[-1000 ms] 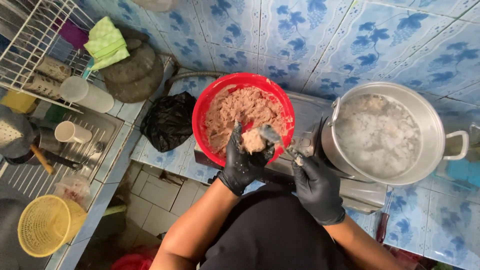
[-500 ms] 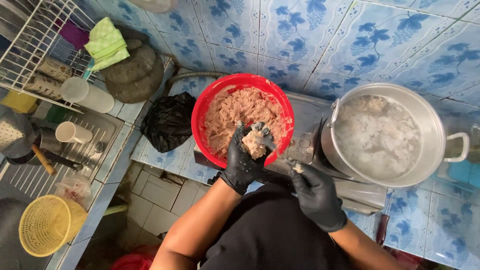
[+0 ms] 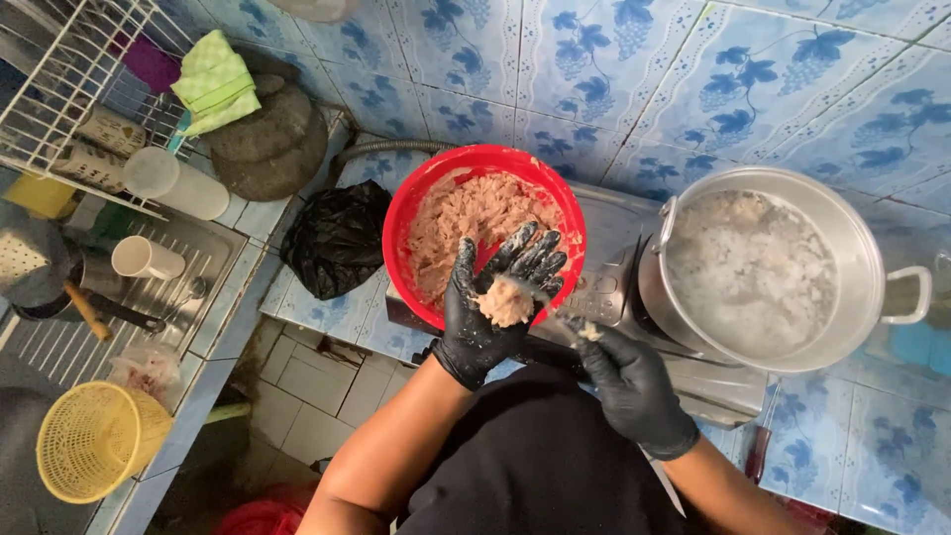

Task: Forming meatballs from a meat mixture using a spoon and hand, then dropping them into a pot of boiling water.

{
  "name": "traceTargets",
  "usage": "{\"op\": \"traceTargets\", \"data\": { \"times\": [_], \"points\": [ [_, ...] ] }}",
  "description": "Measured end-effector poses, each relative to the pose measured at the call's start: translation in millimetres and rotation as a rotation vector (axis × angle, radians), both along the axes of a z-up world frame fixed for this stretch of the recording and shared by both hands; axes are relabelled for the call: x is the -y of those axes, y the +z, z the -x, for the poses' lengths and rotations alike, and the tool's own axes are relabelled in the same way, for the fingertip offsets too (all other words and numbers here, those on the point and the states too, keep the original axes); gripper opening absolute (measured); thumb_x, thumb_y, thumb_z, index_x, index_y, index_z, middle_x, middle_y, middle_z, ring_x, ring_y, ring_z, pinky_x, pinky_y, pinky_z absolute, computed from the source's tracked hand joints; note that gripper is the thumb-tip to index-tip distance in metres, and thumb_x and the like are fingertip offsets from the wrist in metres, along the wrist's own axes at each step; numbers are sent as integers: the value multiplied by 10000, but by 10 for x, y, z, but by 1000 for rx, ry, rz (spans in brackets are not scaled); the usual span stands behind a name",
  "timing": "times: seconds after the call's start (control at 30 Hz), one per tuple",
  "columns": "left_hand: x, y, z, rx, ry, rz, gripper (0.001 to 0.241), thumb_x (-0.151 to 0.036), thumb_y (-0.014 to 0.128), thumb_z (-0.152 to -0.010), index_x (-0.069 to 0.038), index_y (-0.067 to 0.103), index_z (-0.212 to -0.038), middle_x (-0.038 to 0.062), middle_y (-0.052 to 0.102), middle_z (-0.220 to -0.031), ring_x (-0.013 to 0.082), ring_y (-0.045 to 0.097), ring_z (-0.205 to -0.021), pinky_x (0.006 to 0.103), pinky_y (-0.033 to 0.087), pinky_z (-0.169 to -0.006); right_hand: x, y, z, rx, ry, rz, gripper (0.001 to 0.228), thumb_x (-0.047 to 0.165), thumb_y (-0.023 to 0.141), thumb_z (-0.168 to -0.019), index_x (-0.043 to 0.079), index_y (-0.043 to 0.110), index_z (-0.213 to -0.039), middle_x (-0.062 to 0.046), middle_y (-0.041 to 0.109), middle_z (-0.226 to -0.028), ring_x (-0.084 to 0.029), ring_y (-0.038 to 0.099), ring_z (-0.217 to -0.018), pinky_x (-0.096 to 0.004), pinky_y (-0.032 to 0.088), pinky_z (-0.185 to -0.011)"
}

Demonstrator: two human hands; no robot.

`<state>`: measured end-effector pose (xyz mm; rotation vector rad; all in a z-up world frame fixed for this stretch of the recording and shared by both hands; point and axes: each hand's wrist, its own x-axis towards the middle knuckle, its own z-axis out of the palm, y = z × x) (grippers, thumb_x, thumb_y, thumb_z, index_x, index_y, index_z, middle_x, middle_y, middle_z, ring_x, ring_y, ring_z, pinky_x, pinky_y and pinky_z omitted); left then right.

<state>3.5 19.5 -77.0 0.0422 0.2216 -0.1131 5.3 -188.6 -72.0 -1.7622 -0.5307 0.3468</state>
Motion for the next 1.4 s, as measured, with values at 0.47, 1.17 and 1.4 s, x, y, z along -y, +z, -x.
{"op": "traceTargets", "data": {
  "times": [0.47,1.17,1.4],
  "points": [
    [-21,-73,56,40,-222,-15,828,-603,582,-925,15,413,-1450,254,484,-1417,393,500,-1280,532,378,-1116,-56,204,40,321,-23,58,263,149,601,-974,43,696,-1194,1,652,-848,-99,587,-733,-272,504,-706],
    [-13,-141,62,-255,183,-220,486,-204,592,-918,-72,589,-1385,122,681,-1137,244,642,-1090,365,508,-972,196,36,113,-93,-289,66,290,119,725,-863,67,740,-1149,-23,742,-1076,-105,636,-1002,-286,524,-902],
    [-48,-40,117,-31,53,5,464,-356,570,-951,-36,602,-1286,172,624,-1320,302,596,-1221,459,446,-1127,12,327,98,173,-6,117,210,119,716,-863,34,770,-1047,-70,792,-1069,-136,735,-994,-275,568,-910]
  ]
}}
